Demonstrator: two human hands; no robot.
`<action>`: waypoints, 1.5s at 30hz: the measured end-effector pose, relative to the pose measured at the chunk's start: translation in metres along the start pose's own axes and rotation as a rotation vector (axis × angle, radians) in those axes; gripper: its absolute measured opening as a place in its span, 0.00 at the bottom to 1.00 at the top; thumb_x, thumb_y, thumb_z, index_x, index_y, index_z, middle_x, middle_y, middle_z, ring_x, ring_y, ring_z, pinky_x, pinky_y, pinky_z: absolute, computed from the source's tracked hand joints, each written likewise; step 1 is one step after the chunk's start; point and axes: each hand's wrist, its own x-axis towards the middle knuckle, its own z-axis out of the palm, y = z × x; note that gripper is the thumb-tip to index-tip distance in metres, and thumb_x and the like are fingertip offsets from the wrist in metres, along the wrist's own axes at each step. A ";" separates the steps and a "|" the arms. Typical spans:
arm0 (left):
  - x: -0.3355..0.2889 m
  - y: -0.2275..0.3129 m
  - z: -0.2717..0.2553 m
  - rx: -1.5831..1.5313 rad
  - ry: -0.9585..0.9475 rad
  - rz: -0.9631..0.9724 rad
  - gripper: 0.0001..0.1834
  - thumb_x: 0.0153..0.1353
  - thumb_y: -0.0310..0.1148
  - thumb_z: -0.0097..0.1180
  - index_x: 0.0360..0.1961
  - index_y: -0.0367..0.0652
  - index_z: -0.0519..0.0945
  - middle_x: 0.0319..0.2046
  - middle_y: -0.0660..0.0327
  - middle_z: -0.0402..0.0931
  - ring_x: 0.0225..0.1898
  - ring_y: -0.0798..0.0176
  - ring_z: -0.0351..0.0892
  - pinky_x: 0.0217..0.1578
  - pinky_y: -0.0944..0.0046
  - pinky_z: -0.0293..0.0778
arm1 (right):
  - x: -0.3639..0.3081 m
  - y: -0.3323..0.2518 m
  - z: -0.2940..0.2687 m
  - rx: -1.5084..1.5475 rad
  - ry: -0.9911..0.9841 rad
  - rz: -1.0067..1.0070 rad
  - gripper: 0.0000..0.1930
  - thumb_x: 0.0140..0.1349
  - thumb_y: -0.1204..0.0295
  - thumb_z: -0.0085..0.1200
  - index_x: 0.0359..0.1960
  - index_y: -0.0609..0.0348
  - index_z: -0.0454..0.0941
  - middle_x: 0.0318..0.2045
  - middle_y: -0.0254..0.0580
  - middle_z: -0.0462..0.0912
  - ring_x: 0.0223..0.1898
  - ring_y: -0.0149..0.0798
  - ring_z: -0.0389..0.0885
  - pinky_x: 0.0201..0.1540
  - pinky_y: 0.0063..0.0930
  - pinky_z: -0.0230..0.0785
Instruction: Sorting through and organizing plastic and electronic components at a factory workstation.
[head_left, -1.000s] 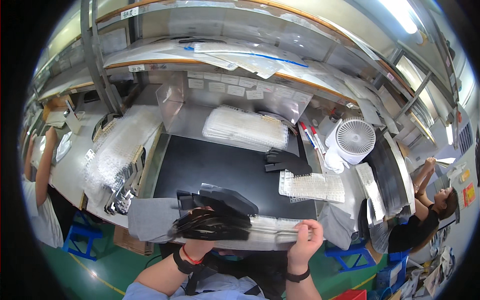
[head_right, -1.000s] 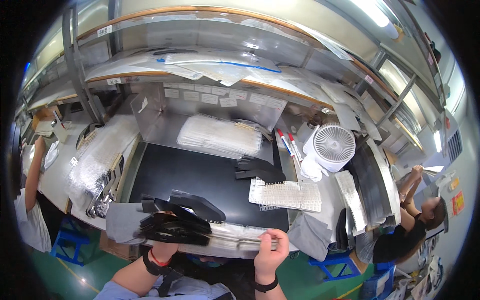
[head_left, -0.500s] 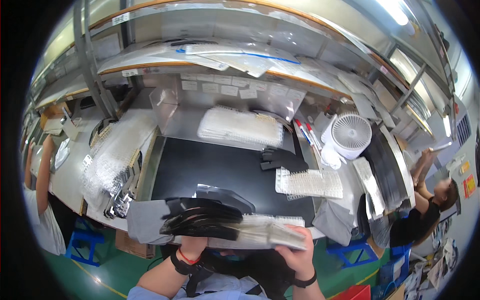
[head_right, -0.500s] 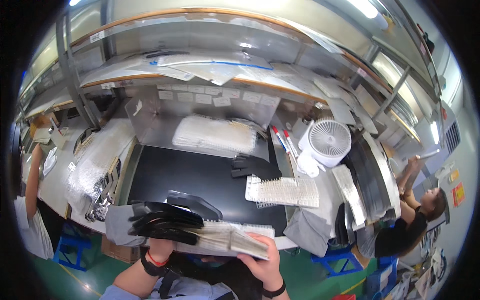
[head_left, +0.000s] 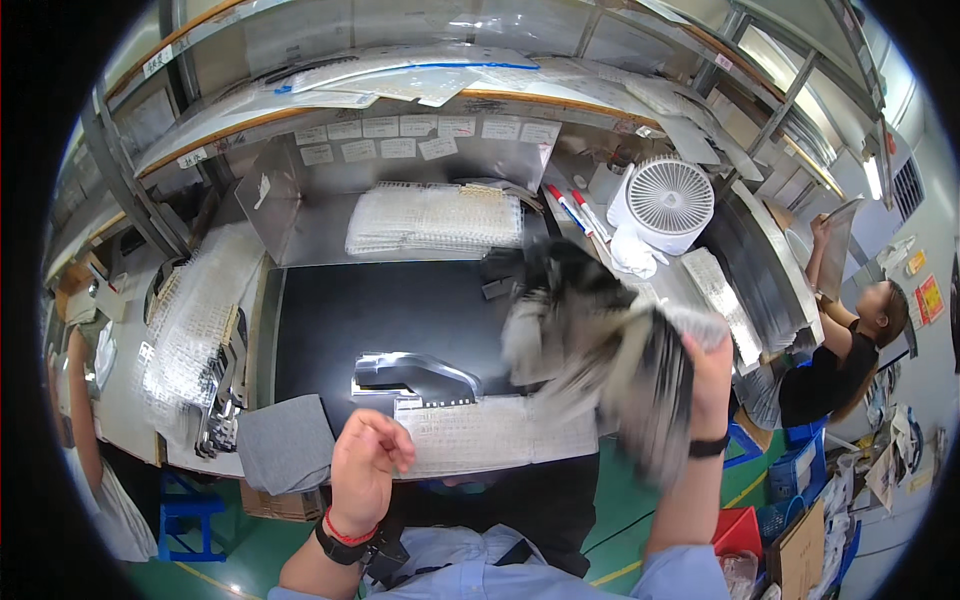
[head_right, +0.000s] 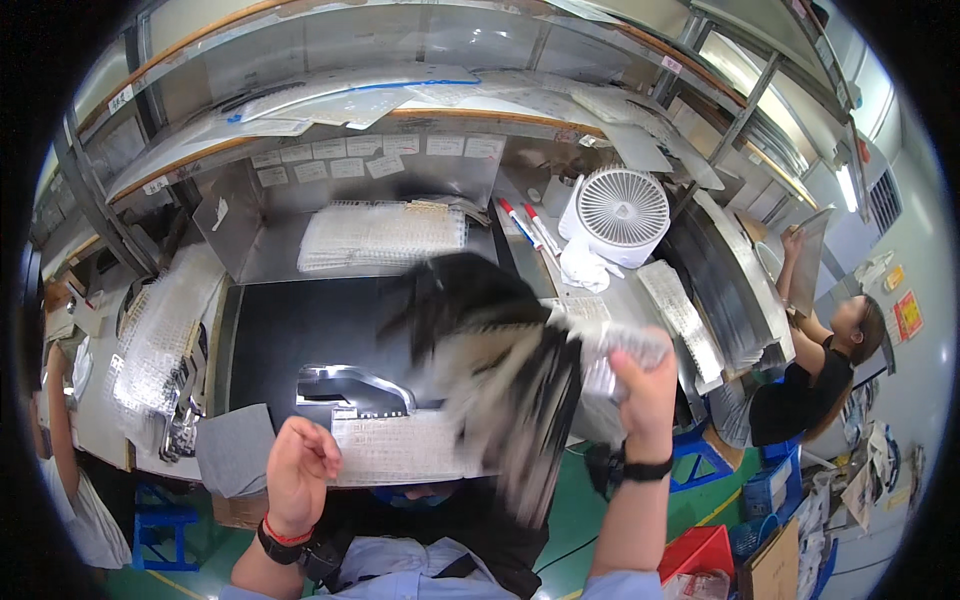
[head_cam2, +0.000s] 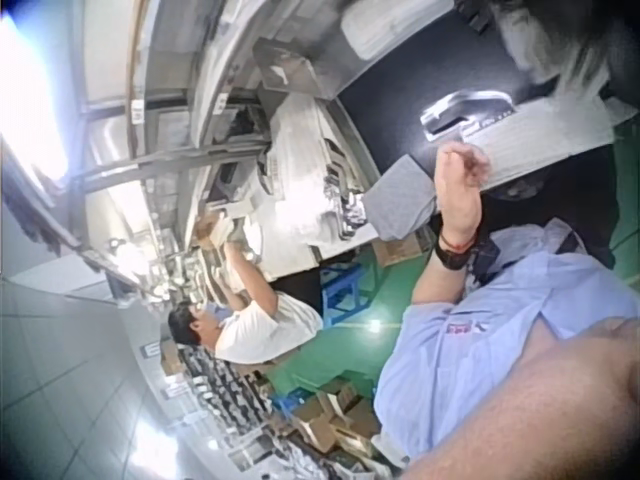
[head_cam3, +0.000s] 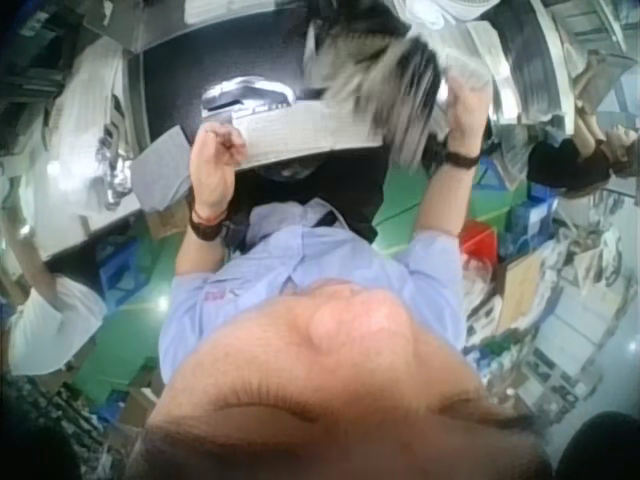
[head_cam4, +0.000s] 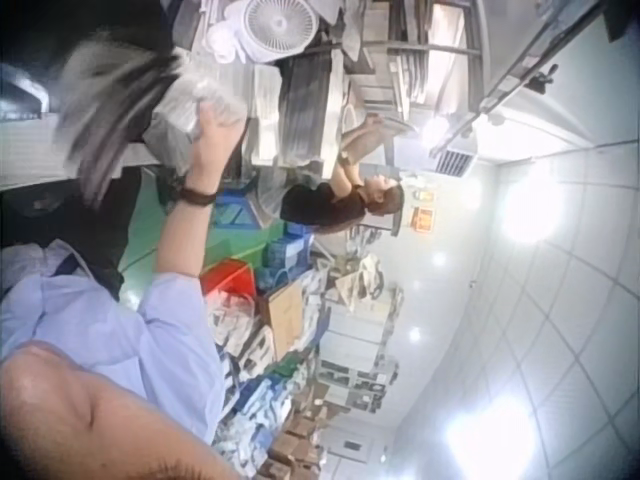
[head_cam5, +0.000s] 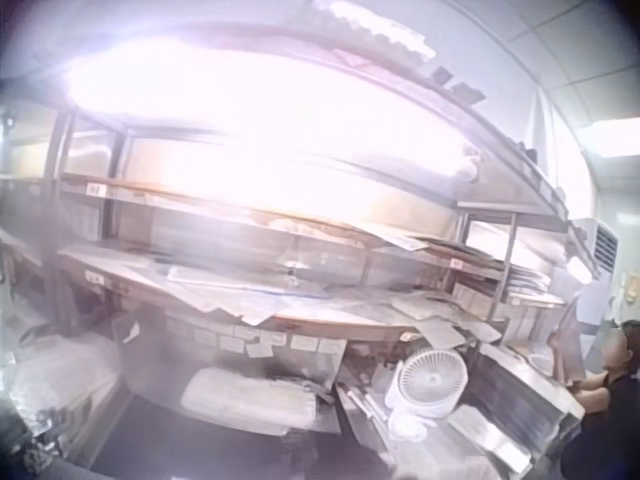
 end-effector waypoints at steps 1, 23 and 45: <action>-0.004 0.002 -0.001 0.025 -0.003 -0.096 0.14 0.67 0.42 0.38 0.35 0.41 0.67 0.26 0.57 0.72 0.27 0.67 0.71 0.27 0.72 0.65 | 0.015 0.003 -0.005 0.000 -0.002 0.002 0.18 0.48 0.80 0.62 0.40 0.62 0.69 0.35 0.39 0.78 0.37 0.32 0.78 0.42 0.27 0.71; -0.042 -0.040 -0.038 -0.049 -0.487 -0.847 0.38 0.67 0.59 0.20 0.47 0.34 0.72 0.34 0.57 0.78 0.32 0.69 0.75 0.30 0.74 0.67 | -0.077 0.010 0.125 -1.009 -1.062 -0.203 0.54 0.34 0.53 0.71 0.63 0.61 0.54 0.60 0.65 0.56 0.62 0.63 0.55 0.62 0.50 0.49; -0.046 -0.035 -0.033 -0.003 -0.399 -0.756 0.28 0.70 0.46 0.29 0.51 0.33 0.73 0.31 0.60 0.79 0.30 0.72 0.73 0.32 0.73 0.68 | -0.139 0.020 0.124 -0.220 -1.192 -0.015 0.25 0.43 0.65 0.69 0.43 0.61 0.76 0.39 0.43 0.78 0.40 0.44 0.77 0.44 0.35 0.68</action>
